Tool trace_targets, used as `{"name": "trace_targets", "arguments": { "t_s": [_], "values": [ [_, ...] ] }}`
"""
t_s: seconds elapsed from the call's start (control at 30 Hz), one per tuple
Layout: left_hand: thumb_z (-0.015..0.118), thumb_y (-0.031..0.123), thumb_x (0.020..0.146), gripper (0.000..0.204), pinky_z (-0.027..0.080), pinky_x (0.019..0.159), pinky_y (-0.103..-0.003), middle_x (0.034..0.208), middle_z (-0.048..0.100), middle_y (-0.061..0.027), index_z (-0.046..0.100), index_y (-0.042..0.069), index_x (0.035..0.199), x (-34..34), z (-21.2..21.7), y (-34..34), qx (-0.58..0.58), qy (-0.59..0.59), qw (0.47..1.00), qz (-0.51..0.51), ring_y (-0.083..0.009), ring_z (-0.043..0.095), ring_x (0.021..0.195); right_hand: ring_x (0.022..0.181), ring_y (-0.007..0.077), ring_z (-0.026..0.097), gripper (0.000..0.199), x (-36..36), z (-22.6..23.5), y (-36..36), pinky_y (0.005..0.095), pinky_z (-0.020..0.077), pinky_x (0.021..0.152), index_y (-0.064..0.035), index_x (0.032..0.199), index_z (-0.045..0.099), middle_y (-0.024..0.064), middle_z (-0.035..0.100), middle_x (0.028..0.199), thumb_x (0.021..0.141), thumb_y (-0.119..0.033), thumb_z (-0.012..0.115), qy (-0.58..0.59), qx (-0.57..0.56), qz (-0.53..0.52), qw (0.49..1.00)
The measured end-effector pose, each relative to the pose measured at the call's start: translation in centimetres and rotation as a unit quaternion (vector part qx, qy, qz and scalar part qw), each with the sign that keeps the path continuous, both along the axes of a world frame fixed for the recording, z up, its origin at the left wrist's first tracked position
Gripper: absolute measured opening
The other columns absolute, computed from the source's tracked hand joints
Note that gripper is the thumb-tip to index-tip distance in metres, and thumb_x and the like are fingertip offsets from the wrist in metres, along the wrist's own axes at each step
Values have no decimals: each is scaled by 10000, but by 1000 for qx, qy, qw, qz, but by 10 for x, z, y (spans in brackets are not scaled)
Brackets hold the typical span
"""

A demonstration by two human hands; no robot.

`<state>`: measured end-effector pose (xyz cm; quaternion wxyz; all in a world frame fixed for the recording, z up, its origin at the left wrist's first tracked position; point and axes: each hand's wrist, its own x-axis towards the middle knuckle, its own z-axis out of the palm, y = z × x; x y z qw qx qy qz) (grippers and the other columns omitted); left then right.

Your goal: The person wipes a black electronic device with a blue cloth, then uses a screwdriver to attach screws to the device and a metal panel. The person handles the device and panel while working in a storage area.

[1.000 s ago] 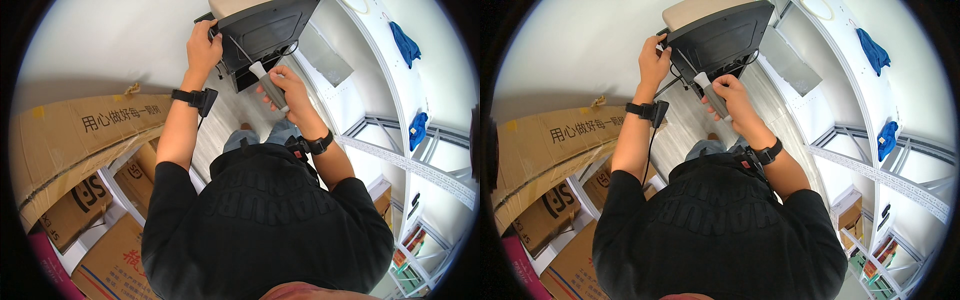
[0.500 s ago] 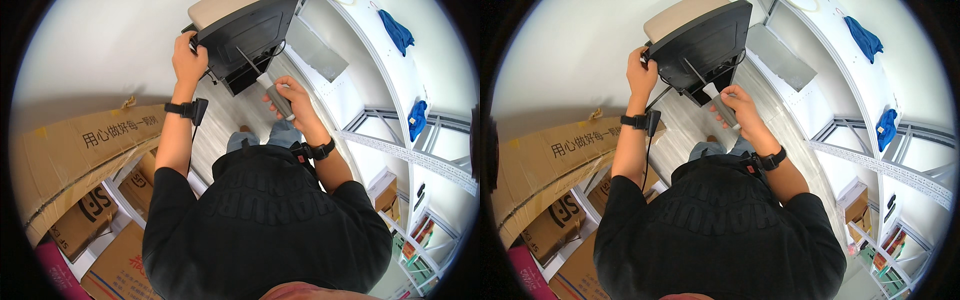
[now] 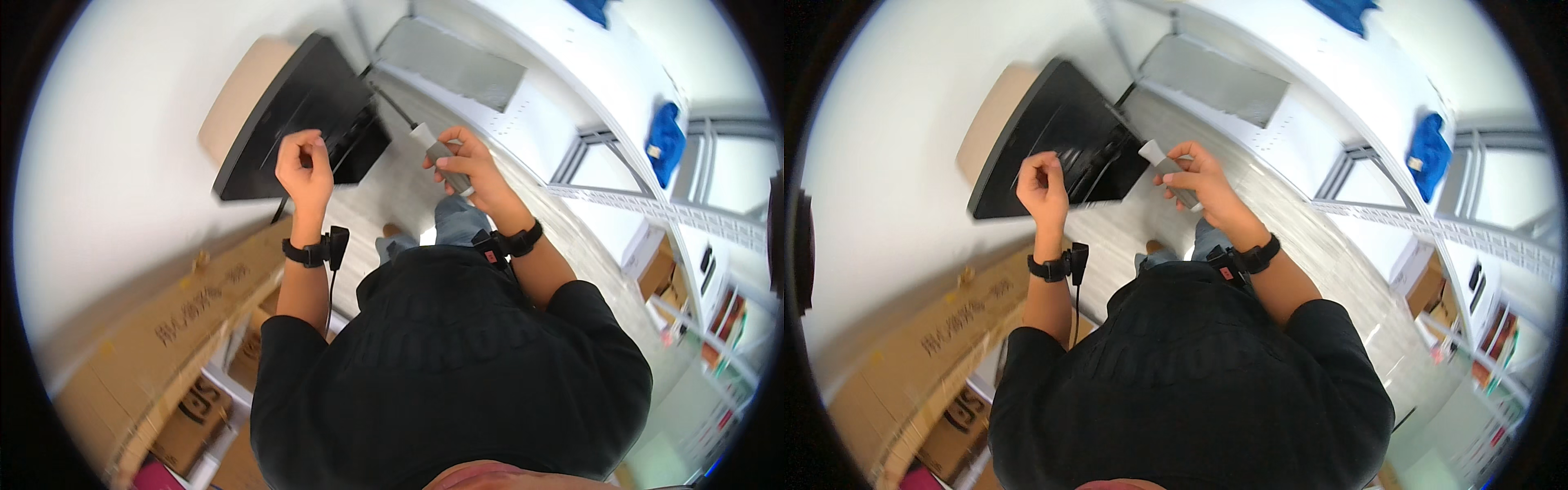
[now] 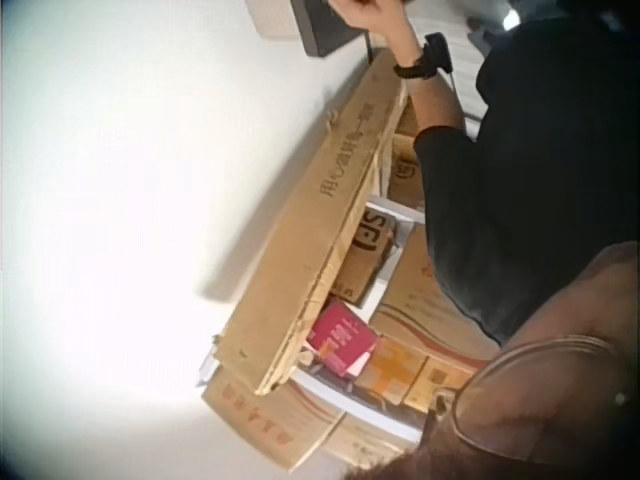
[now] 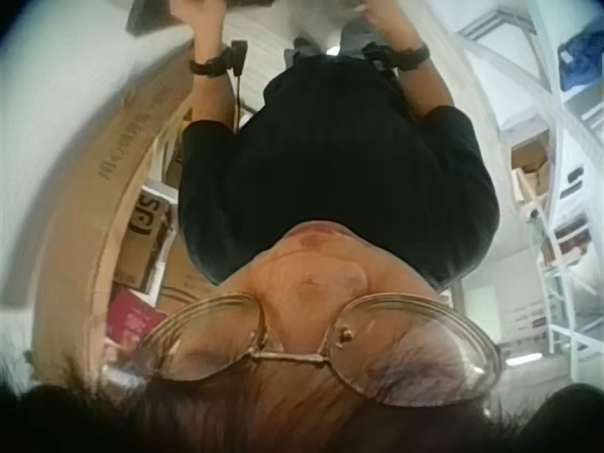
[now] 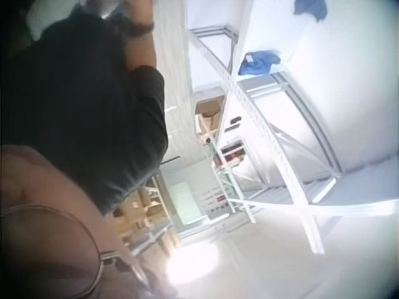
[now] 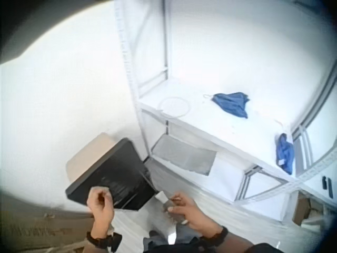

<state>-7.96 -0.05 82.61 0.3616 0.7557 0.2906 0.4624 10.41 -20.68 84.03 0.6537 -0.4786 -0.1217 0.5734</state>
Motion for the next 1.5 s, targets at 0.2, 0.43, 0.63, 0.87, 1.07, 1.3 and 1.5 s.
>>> {"name": "trace_targets", "arguments": {
  "t_s": [0.2,0.43,0.63,0.87,1.07,1.3,1.5],
  "values": [
    [651,5,847,85,442,581,-197,767,627,-13,659,4,931,183,-20,-40,-106,28,973,-205,-56,537,645,727,140,571,333,104,2,-67,279,450,552,-116,1114,471,112,651,966,826,-66,631,-37,-9,-114,993],
    [665,112,839,142,488,643,-272,853,675,-84,675,33,956,369,-11,-83,-59,128,937,-320,-175,623,744,720,138,613,302,175,7,-134,219,483,521,-94,1099,495,167,664,956,823,-42,604,-63,-43,-273,959],
    [684,173,841,239,503,696,-307,913,670,-85,682,42,1040,483,-45,-73,70,148,933,-321,-193,627,808,716,142,604,320,195,-2,-149,243,465,537,-85,1095,476,167,670,959,808,-24,603,-40,-52,-351,934],
    [736,169,783,227,501,692,-351,839,644,-17,710,122,1003,525,-53,-78,97,231,908,-336,-212,609,817,720,147,602,330,216,4,-127,239,454,532,-87,1099,478,173,666,957,800,5,582,-36,-77,-413,907],
    [717,185,804,59,479,609,-304,800,648,-11,740,138,831,530,-47,-79,88,214,914,-333,-171,597,675,703,133,602,335,232,16,-111,232,453,529,-89,1102,482,167,675,938,797,10,579,-48,-95,-417,903],
    [629,209,930,181,507,664,-252,945,683,-70,669,36,970,483,-28,-46,-450,98,797,-391,-143,638,794,696,98,585,301,259,18,-87,212,415,517,-68,1066,513,139,685,938,798,2,630,-117,-98,-290,945],
    [516,189,993,179,566,816,-320,1029,663,-107,589,30,1026,378,-18,-22,-662,-100,688,-280,-233,666,959,694,74,584,292,264,4,-59,200,409,522,-75,1041,543,115,700,959,777,-10,650,-159,-48,-99,981]
  ]
}}
